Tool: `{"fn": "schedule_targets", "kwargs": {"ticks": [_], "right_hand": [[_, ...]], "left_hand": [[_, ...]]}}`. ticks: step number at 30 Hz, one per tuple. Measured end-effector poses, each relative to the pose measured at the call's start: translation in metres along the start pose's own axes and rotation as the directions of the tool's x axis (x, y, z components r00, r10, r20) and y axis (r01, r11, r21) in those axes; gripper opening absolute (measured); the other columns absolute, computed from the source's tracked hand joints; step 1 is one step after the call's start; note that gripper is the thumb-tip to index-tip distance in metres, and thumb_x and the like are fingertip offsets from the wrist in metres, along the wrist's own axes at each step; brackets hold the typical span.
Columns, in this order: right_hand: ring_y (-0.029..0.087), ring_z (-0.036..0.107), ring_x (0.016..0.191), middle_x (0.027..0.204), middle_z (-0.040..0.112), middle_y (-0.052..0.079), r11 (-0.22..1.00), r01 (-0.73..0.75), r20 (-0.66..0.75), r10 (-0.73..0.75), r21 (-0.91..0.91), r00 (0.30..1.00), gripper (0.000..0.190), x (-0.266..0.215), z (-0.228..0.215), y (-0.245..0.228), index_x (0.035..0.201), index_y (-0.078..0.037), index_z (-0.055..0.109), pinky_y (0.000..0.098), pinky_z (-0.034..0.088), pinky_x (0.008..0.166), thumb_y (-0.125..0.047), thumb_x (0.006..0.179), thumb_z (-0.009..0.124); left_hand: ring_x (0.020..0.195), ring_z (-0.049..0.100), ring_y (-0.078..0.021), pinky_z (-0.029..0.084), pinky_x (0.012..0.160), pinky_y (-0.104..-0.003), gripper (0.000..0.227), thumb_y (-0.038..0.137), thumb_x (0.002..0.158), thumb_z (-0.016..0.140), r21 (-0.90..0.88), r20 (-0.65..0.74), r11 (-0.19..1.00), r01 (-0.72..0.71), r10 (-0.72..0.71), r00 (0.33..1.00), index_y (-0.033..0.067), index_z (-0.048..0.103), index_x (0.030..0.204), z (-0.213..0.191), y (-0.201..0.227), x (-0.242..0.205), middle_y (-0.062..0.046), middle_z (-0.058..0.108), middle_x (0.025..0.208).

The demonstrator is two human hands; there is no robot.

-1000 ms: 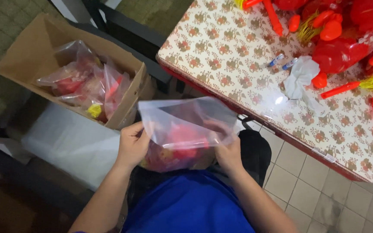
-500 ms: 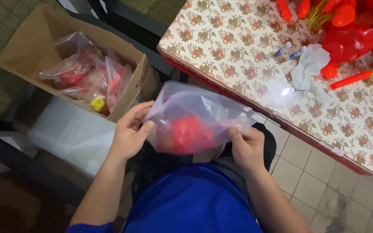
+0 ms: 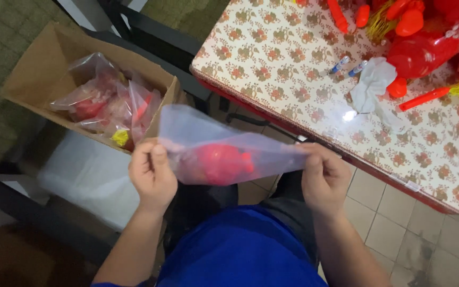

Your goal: Assembling decorative lanterns by attaching plastic handles and packaging them into individual plastic bags.

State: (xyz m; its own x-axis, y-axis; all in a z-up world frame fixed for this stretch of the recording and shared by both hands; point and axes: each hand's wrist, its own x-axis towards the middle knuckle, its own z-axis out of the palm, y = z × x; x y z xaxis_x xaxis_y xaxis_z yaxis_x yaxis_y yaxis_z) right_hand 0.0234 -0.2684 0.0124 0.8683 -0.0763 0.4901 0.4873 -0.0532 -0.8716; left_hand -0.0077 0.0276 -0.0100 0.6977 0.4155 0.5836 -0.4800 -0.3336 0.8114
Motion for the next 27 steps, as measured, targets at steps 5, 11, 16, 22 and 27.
{"fn": "schedule_targets", "kwargs": {"ticks": [5,11,16,22,27], "right_hand": [[0.023,0.071,0.084,0.092,0.074,0.024,0.996,0.002,0.136,-0.015,0.094,0.991,0.035,0.002,0.001,-0.003,0.099,0.01,0.072,0.035,0.058,0.08,-0.024,0.092,0.072],[0.018,0.07,0.073,0.085,0.076,0.019,0.994,0.004,0.25,-0.032,0.112,0.968,0.016,0.005,-0.001,-0.011,0.086,0.005,0.073,0.0323,0.059,0.07,-0.01,0.085,0.079],[0.016,0.061,0.054,0.075,0.073,0.018,0.993,0.115,0.205,-0.115,0.009,0.972,0.021,-0.002,-0.01,-0.014,0.081,0.005,0.069,0.0281,0.055,0.055,-0.014,0.089,0.074],[0.013,0.054,0.074,0.096,0.064,0.016,0.98,0.128,0.031,-0.134,0.154,0.99,0.03,-0.024,0.003,0.023,0.103,0.001,0.056,0.0223,0.046,0.067,-0.022,0.111,0.038],[0.026,0.064,0.114,0.12,0.073,0.017,0.961,-0.267,0.451,0.208,0.07,0.868,0.045,-0.049,0.024,0.049,0.127,0.0,0.069,0.0479,0.051,0.095,-0.024,0.091,0.076]], "left_hand": [[0.071,0.05,-0.0182,0.044,0.072,-0.031,0.026,0.011,0.113,0.045,0.008,-0.127,0.999,-0.038,0.039,0.991,-0.0014,0.054,0.092,-0.006,-0.009,-0.005,-0.011,0.056,0.08],[0.068,0.042,-0.0148,0.041,0.073,-0.03,0.024,0.01,0.114,0.043,0.077,-0.164,0.994,-0.075,0.087,0.983,-0.0021,0.051,0.095,-0.012,-0.003,0.002,-0.007,0.048,0.078],[0.063,0.045,-0.0229,0.043,0.071,-0.032,0.031,0.014,0.114,0.044,0.227,-0.197,0.963,-0.146,0.192,0.961,-0.0032,0.054,0.09,-0.015,-0.023,-0.011,-0.01,0.05,0.074],[0.069,0.041,-0.0137,0.042,0.076,-0.03,0.026,0.014,0.115,0.043,0.118,-0.291,0.992,-0.033,0.067,0.954,0.0023,0.046,0.091,0.012,-0.017,-0.027,-0.004,0.046,0.079],[0.056,0.048,-0.0122,0.044,0.067,-0.027,0.032,0.015,0.116,0.041,0.045,-0.263,0.987,0.155,-0.138,0.955,0.0059,0.048,0.086,0.02,-0.022,-0.031,-0.002,0.047,0.056]]}}
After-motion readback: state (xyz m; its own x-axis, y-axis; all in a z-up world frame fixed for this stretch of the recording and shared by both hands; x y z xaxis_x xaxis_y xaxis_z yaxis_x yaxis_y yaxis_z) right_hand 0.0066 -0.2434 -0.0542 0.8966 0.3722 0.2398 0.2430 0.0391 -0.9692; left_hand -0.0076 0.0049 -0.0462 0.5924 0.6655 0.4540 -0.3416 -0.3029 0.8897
